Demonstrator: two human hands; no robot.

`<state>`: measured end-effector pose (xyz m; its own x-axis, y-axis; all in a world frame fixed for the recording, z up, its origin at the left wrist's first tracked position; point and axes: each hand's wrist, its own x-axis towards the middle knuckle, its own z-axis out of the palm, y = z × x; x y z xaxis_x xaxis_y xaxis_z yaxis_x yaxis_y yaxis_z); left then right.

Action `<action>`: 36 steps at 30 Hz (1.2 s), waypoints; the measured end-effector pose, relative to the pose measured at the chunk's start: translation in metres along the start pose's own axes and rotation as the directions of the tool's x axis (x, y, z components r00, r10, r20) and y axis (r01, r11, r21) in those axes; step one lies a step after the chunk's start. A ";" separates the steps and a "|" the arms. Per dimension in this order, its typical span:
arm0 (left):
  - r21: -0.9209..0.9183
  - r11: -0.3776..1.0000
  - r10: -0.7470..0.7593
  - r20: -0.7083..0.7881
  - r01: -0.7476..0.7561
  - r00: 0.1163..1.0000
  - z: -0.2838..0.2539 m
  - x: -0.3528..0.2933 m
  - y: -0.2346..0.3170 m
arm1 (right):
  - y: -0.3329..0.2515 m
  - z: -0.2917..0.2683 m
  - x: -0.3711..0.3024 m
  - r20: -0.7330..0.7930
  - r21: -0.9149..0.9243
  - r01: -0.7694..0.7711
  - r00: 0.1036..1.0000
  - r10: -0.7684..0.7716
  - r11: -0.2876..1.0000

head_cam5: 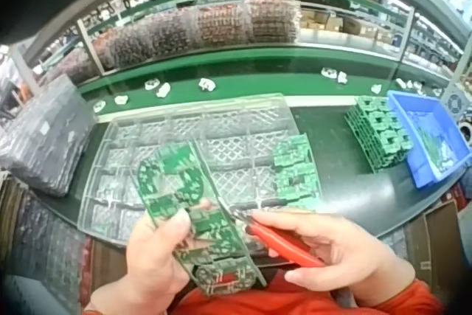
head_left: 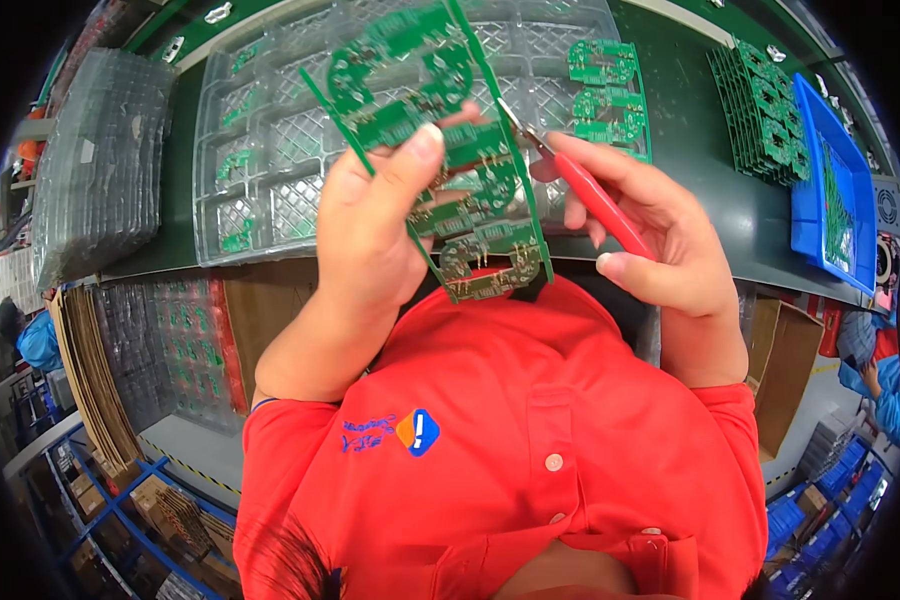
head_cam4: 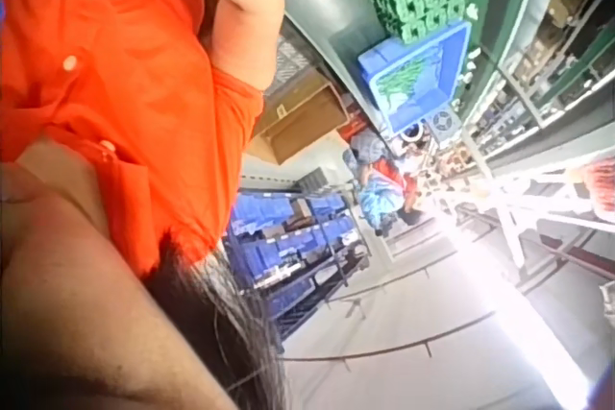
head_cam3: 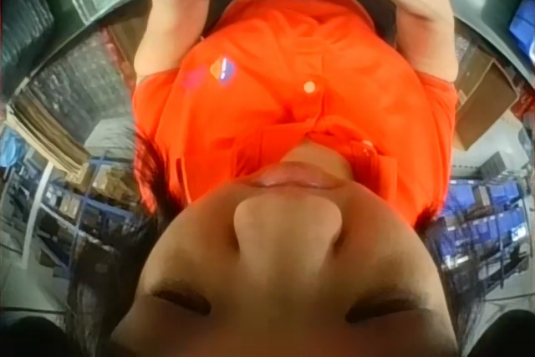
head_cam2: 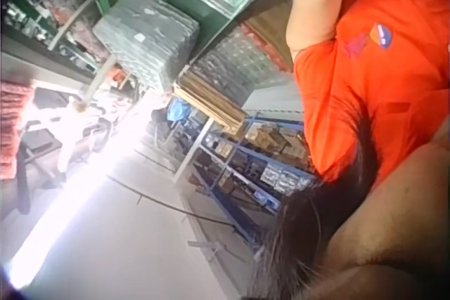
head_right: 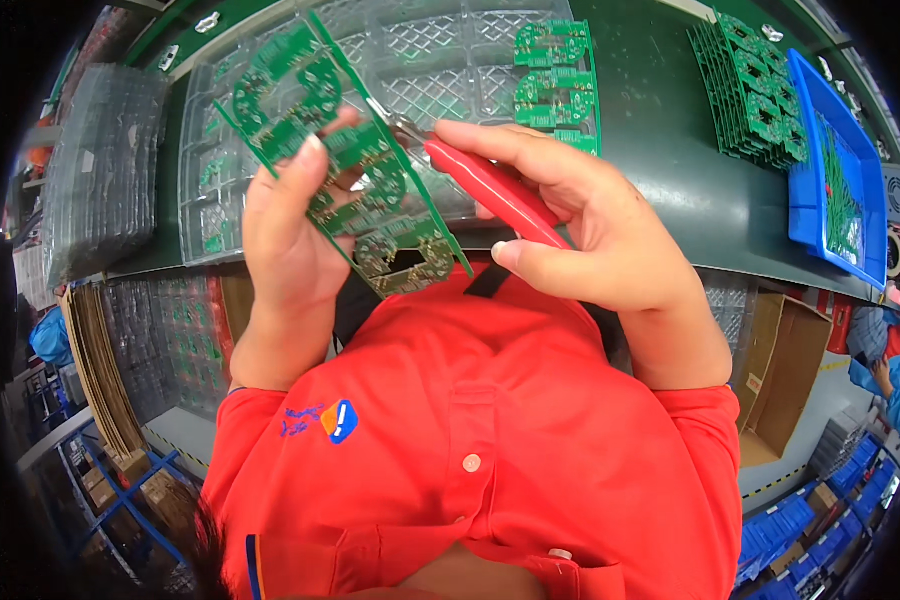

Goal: The recorder is assembling and trimming printed circuit boards (PCBs) using wire cutters at a production line.

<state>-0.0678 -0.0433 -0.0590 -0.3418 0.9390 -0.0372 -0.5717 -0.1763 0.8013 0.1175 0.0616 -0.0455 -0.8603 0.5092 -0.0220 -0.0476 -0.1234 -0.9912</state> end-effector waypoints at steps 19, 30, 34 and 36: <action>0.018 0.991 0.137 -0.069 -0.136 0.988 -0.001 0.007 -0.007 | 0.017 -0.009 -0.005 0.137 -0.399 0.255 0.966 -0.217 0.881; -0.020 0.994 0.102 -0.101 -0.104 0.990 0.002 0.013 -0.014 | 0.035 0.010 0.004 0.026 -0.727 0.287 0.919 -0.393 0.624; -0.038 0.992 0.114 -0.123 -0.119 0.986 0.003 0.015 -0.018 | 0.041 0.013 0.010 0.065 -0.896 0.274 0.860 -0.506 0.350; -0.042 0.992 0.115 -0.116 -0.121 0.987 0.004 0.015 -0.017 | 0.039 0.013 0.011 0.066 -0.907 0.265 0.857 -0.511 0.326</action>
<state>-0.0601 -0.0255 -0.0712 -0.4896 0.8719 -0.0137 -0.5571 -0.3006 0.7741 0.1001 0.0515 -0.0830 -0.7468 0.4431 0.4959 0.2173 0.8674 -0.4477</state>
